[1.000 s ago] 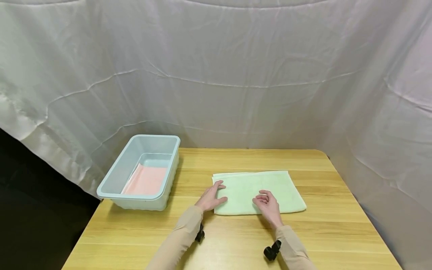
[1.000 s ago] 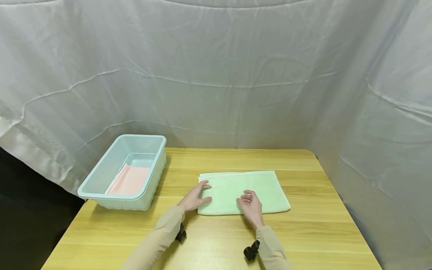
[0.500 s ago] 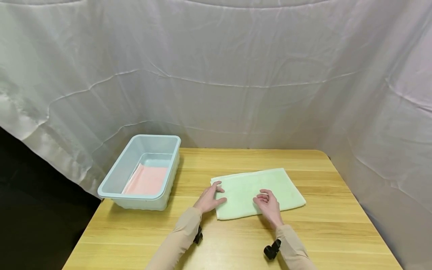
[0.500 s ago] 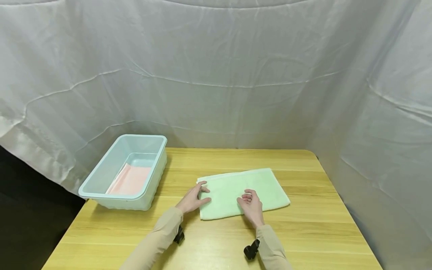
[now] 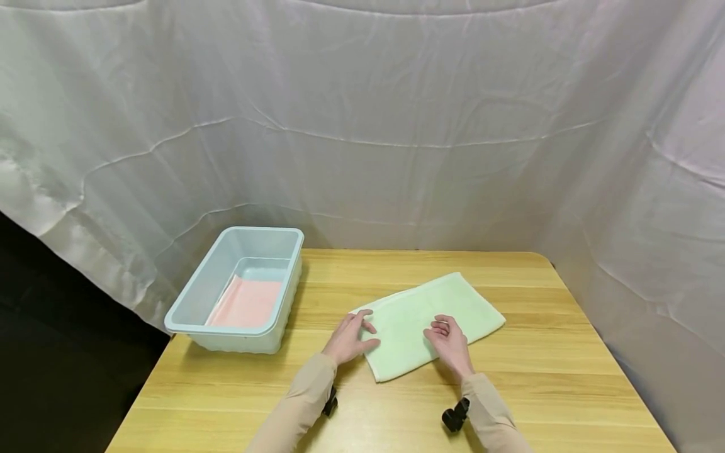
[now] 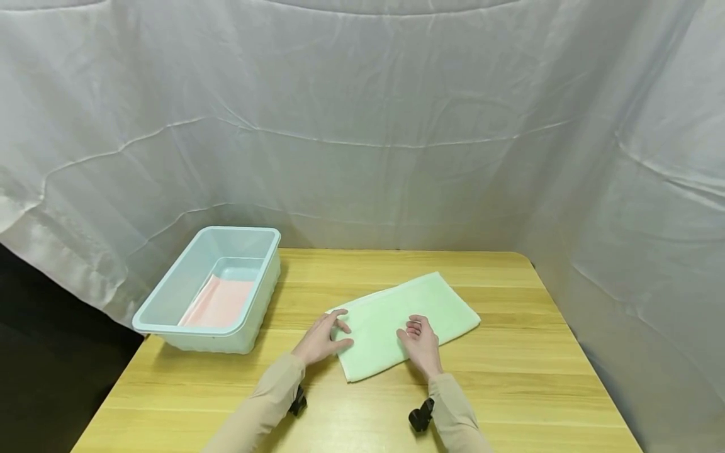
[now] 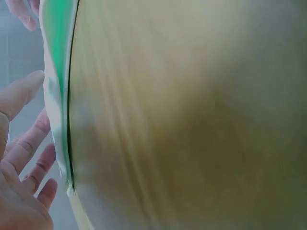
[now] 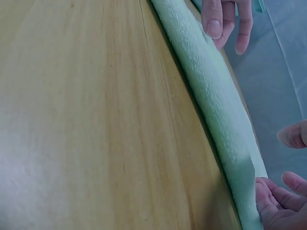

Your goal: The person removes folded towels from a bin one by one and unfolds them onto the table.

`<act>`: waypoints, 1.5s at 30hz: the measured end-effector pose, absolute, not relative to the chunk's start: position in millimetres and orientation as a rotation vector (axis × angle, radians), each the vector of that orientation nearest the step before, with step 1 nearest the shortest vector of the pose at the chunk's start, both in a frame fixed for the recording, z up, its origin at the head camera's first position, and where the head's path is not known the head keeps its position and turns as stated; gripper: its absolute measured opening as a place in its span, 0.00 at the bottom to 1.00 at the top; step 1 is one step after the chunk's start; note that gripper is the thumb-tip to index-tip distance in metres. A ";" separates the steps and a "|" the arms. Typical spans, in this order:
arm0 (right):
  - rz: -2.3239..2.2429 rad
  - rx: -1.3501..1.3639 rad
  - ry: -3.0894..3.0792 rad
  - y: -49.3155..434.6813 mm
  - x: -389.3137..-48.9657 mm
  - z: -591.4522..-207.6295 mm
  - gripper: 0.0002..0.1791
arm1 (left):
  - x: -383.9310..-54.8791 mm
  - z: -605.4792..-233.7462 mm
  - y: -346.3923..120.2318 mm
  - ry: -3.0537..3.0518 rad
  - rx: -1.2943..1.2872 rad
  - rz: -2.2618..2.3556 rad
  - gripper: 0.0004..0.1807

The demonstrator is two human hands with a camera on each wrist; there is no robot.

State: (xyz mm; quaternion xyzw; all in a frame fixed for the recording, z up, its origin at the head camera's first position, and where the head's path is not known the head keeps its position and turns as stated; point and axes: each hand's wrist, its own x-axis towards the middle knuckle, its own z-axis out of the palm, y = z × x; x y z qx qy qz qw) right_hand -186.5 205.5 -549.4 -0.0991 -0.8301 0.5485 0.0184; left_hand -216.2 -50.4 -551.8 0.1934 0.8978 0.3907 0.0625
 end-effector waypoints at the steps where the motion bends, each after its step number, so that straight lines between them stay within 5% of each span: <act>1: 1.708 -0.308 -2.579 205.2 -187.0 -549.1 0.26 | -215.4 -551.6 -50.6 2.725 0.589 1.181 0.38; 24: 1.774 -0.129 -2.602 197.8 -205.2 -550.6 0.29 | -200.3 -551.1 -47.2 2.866 0.725 1.012 0.40; 45: 1.609 -0.137 -2.728 207.6 -183.7 -546.0 0.34 | -204.9 -553.2 -53.4 2.621 0.689 1.231 0.32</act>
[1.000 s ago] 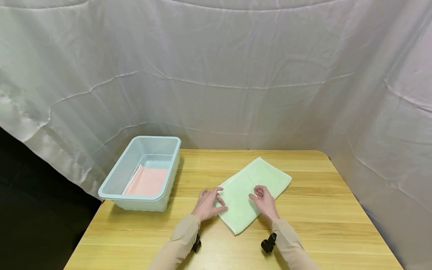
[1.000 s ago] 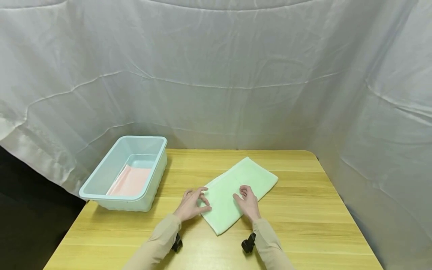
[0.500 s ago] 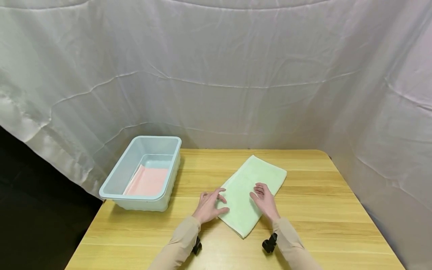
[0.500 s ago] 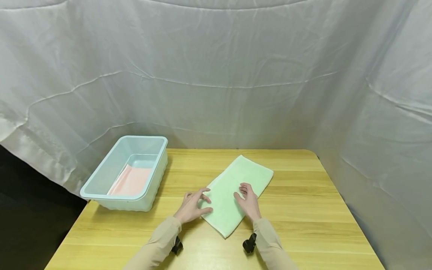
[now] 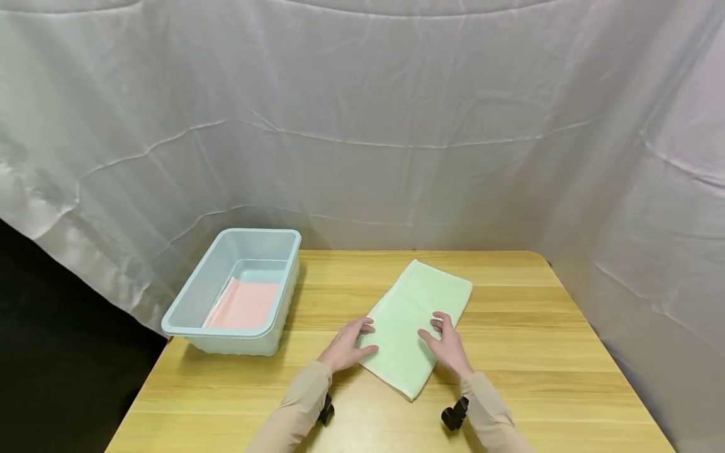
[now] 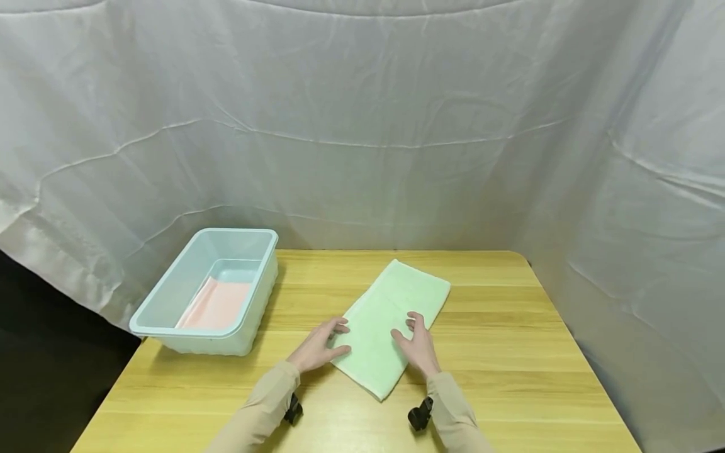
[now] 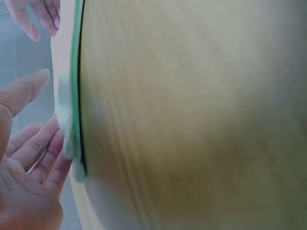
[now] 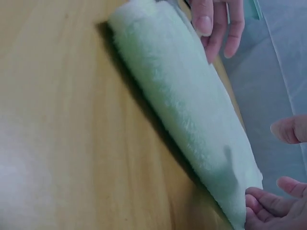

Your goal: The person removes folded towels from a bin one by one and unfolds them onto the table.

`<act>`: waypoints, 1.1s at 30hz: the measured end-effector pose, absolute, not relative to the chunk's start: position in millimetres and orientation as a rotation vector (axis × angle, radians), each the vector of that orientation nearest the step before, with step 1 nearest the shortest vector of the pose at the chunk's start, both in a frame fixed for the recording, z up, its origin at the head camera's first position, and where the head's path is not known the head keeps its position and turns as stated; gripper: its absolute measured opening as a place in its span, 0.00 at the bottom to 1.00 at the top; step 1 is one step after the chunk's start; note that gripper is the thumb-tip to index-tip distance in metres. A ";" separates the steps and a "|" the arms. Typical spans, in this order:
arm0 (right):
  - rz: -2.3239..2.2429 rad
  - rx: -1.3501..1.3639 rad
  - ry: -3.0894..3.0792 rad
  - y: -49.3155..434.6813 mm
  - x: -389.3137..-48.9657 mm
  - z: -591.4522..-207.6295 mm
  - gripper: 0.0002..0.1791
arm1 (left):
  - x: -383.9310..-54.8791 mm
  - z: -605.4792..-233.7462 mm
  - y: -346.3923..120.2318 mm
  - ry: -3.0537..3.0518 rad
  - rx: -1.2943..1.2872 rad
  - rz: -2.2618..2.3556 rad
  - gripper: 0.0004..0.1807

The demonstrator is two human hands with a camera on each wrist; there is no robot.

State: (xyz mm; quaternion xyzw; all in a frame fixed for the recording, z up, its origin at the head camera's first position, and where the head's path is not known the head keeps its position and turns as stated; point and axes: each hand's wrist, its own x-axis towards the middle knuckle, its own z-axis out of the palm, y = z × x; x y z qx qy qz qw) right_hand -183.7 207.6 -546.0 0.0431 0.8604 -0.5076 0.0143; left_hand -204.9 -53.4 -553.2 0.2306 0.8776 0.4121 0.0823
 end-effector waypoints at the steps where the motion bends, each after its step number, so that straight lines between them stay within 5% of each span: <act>1: -1.575 0.126 2.679 207.6 -185.0 -546.1 0.34 | -204.4 -552.6 -54.0 2.618 0.700 1.229 0.32; 20: -1.522 -0.203 2.769 214.4 -214.6 -554.6 0.35 | -185.2 -550.2 -55.0 2.398 0.664 1.399 0.34; 33: -1.473 -0.136 2.692 217.5 -228.6 -555.9 0.31 | -180.1 -555.7 -50.6 2.352 0.657 1.511 0.31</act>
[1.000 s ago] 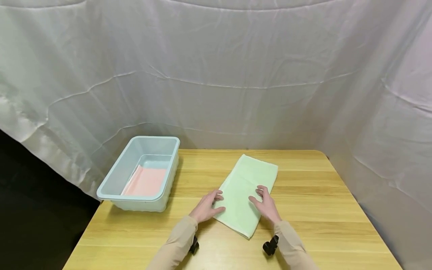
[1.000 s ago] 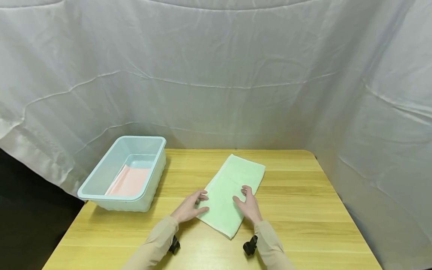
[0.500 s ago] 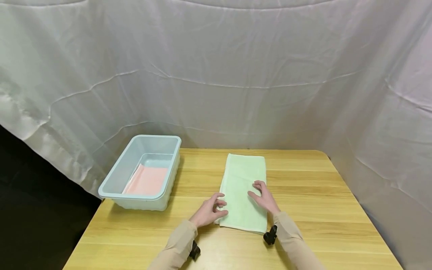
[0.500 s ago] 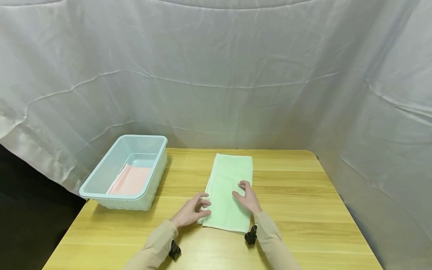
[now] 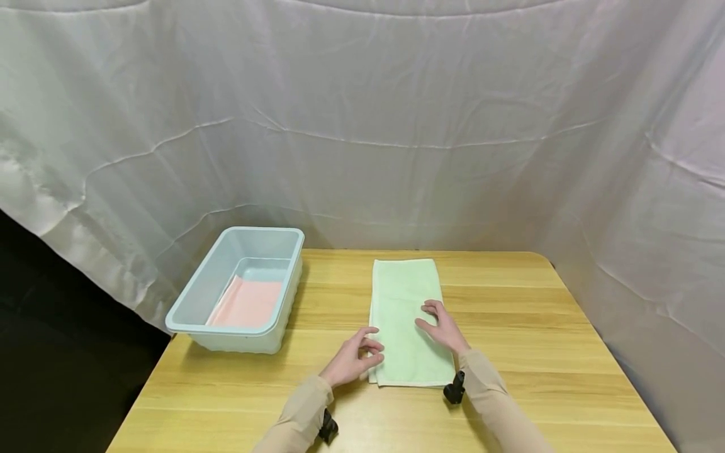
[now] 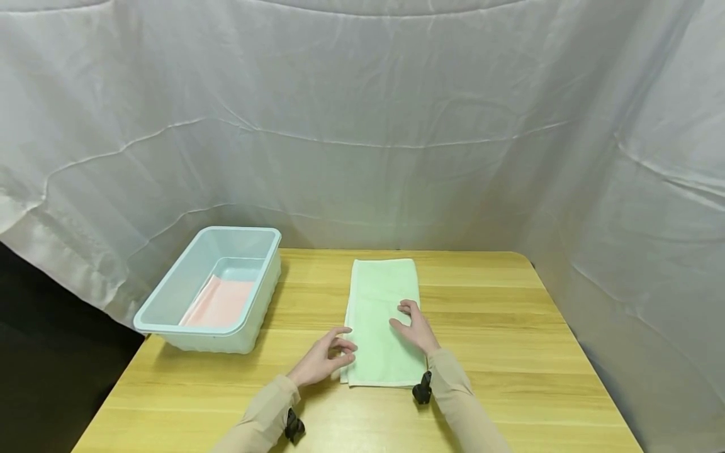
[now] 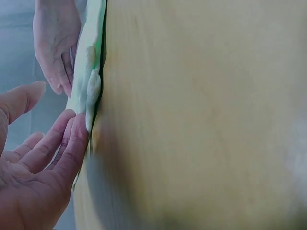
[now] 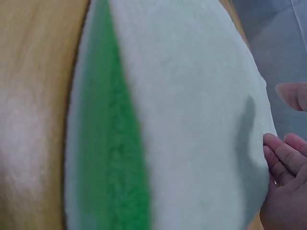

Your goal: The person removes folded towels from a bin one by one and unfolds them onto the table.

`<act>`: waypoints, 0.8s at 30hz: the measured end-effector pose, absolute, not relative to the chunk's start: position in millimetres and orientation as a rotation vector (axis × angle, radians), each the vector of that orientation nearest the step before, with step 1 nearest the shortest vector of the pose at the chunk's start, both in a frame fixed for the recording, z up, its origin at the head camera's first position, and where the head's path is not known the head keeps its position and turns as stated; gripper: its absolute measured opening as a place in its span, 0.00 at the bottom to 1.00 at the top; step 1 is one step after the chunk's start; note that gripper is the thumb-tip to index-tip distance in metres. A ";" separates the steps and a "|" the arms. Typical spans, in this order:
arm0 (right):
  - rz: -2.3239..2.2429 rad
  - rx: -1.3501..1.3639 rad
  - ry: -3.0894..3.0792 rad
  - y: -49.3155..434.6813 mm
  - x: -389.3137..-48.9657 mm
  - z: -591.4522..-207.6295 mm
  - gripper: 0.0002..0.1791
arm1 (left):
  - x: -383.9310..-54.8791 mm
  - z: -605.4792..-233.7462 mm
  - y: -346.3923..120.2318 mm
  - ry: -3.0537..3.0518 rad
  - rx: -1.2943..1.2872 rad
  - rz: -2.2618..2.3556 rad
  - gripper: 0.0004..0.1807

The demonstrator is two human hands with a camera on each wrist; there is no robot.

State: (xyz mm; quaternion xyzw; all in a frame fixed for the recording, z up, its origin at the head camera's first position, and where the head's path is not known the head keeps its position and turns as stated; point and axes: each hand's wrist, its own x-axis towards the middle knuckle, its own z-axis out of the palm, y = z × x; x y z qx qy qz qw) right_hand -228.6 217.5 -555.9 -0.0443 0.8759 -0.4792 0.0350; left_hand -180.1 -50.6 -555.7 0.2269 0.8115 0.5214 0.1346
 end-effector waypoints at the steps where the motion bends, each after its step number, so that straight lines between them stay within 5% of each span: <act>1: -1.481 -0.137 2.686 217.3 -229.0 -555.3 0.32 | -180.1 -555.8 -50.6 2.354 0.654 1.517 0.31; 14: -1.451 -0.176 2.770 215.3 -230.7 -555.6 0.29 | -181.0 -554.3 -50.3 2.310 0.645 1.592 0.30; 24: -1.745 -0.026 2.783 171.0 -210.7 -551.6 0.24 | -184.7 -553.9 -58.2 2.377 0.378 1.787 0.33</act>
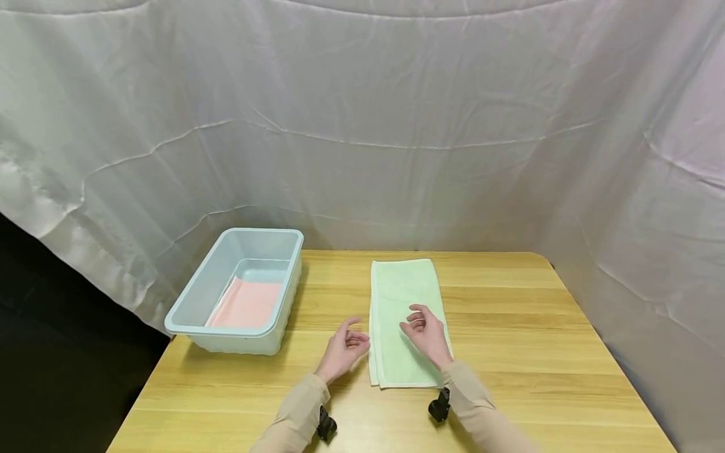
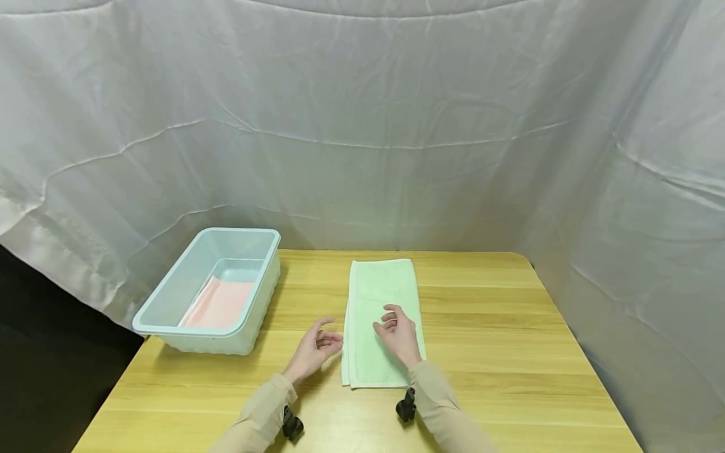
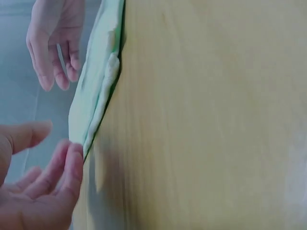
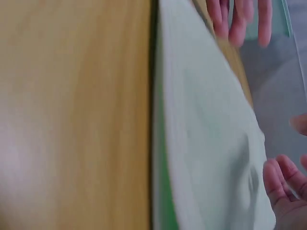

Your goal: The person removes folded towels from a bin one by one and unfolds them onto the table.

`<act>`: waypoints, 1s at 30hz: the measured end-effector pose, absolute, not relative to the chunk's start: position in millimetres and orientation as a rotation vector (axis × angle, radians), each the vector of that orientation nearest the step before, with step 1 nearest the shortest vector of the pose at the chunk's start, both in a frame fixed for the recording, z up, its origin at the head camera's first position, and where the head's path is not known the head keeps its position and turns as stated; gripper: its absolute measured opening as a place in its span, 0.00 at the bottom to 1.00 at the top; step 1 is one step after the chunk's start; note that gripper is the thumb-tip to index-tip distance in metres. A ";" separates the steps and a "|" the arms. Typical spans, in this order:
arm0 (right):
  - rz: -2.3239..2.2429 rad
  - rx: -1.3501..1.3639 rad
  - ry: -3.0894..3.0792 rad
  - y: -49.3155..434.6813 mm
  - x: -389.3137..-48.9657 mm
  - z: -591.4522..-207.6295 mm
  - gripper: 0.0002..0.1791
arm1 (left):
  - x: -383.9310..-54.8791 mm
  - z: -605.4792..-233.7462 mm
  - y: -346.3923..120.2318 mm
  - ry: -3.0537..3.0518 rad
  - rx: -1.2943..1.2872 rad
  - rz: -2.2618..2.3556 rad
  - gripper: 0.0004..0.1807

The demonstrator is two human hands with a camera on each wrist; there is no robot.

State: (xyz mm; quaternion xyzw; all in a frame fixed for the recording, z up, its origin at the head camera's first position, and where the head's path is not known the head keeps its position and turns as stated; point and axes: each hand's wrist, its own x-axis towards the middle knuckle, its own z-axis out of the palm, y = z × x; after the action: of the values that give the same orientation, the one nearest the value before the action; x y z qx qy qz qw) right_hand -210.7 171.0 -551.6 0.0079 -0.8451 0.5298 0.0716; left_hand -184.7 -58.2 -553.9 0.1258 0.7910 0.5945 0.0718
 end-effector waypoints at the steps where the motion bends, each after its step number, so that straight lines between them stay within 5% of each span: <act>1: 1.621 0.013 -2.527 165.9 -209.5 -551.6 0.24 | -184.6 -553.7 -58.7 2.369 0.351 1.807 0.33; 30: 1.410 0.142 -2.775 132.4 -212.9 -566.6 0.30 | -183.6 -554.8 -63.1 2.369 0.266 1.792 0.33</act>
State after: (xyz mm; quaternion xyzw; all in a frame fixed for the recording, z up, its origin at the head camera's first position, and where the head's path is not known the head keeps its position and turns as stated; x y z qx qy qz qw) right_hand -212.9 132.4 -566.6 0.0455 -0.8905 0.4525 0.0127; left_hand -183.6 -63.1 -554.8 0.0889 0.7919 0.5989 0.0794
